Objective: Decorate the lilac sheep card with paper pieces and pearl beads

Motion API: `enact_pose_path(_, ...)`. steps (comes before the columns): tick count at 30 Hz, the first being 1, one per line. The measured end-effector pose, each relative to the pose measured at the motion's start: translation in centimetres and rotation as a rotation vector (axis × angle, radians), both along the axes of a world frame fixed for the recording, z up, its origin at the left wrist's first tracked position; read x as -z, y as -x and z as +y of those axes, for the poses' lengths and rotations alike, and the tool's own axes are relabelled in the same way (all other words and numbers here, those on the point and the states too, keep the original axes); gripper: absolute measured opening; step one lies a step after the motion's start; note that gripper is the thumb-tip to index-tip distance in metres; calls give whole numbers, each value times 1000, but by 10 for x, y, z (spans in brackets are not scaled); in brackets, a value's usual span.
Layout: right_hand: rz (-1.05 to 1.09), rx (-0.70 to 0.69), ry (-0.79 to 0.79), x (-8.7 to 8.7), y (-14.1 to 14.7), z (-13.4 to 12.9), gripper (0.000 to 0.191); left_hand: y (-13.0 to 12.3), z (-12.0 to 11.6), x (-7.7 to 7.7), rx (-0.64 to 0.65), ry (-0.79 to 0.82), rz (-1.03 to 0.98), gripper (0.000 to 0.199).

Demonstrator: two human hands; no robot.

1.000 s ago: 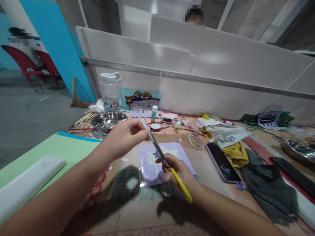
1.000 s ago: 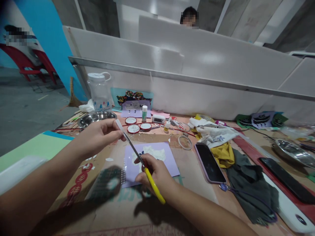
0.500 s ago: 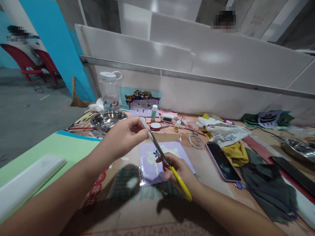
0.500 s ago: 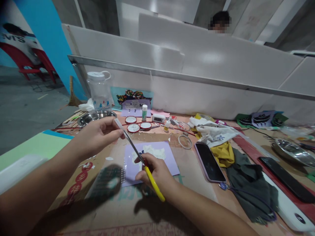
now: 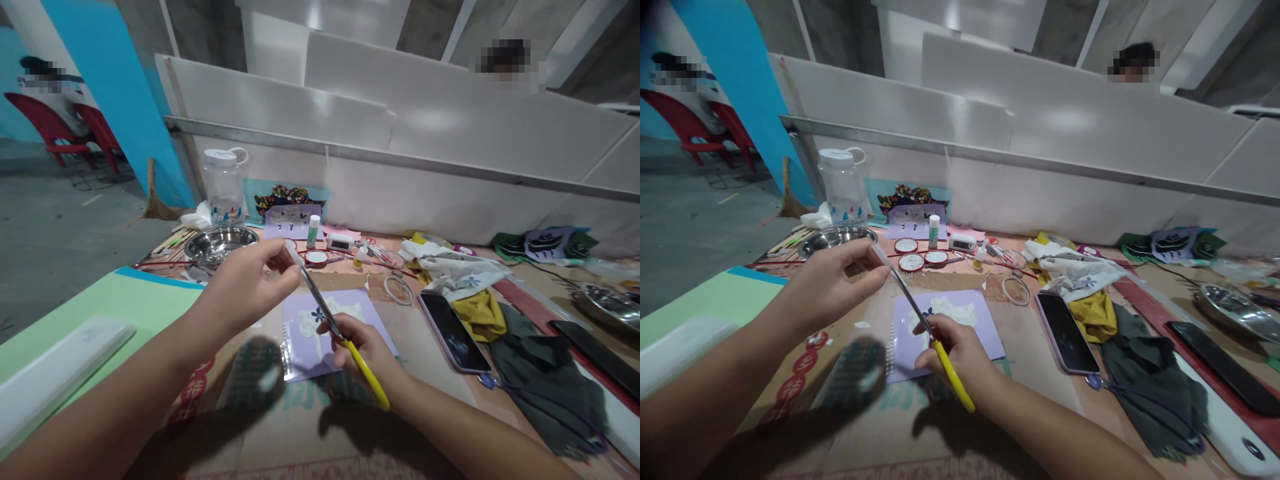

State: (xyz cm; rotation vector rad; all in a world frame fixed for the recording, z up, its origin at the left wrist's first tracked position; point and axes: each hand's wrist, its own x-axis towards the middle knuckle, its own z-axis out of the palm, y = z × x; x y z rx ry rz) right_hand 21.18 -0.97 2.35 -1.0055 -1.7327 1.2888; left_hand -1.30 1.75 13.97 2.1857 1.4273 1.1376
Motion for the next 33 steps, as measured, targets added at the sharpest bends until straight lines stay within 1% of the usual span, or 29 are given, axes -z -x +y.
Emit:
enact_pose_path(4, -11, -2, 2, -5, 1, -1, 71, 3, 1, 0, 16, -5, -3, 15)
enact_pose_path(8, -16, -3, 15, -11, 3, -2, 71, 4, 1, -3, 51, 24, -5, 19)
enact_pose_path(14, -5, -14, -2, -7, 2, -2, 78, 7, 2, -4, 52, 28, -8, 28)
enact_pose_path(17, -5, -12, 12, -10, 3, -3, 73, 7, 3, -3, 76, 19, -9, 27)
enact_pose_path(21, -23, -7, 71, -17, 5, -6, 64, 7, 3, -3, 93, 14, -8, 26)
enact_pose_path(24, -33, -3, 93, -16, 6, -7, 61, 8, 2, -5, 98, 5, 21, 26)
enact_pose_path(26, -10, 0, 89, -13, 6, -6, 64, 8, 1, -5, 94, -4, 26, 26)
enact_pose_path(29, 57, -18, 95, -6, 6, -6, 75, 8, 0, -5, 88, -18, 27, 24)
enact_pose_path(31, 83, -41, 90, -5, 6, -6, 83, 9, 0, -4, 85, -36, 32, 25)
enact_pose_path(33, 83, -57, 75, -7, 6, -7, 85, 9, 0, -3, 80, -59, 38, 25)
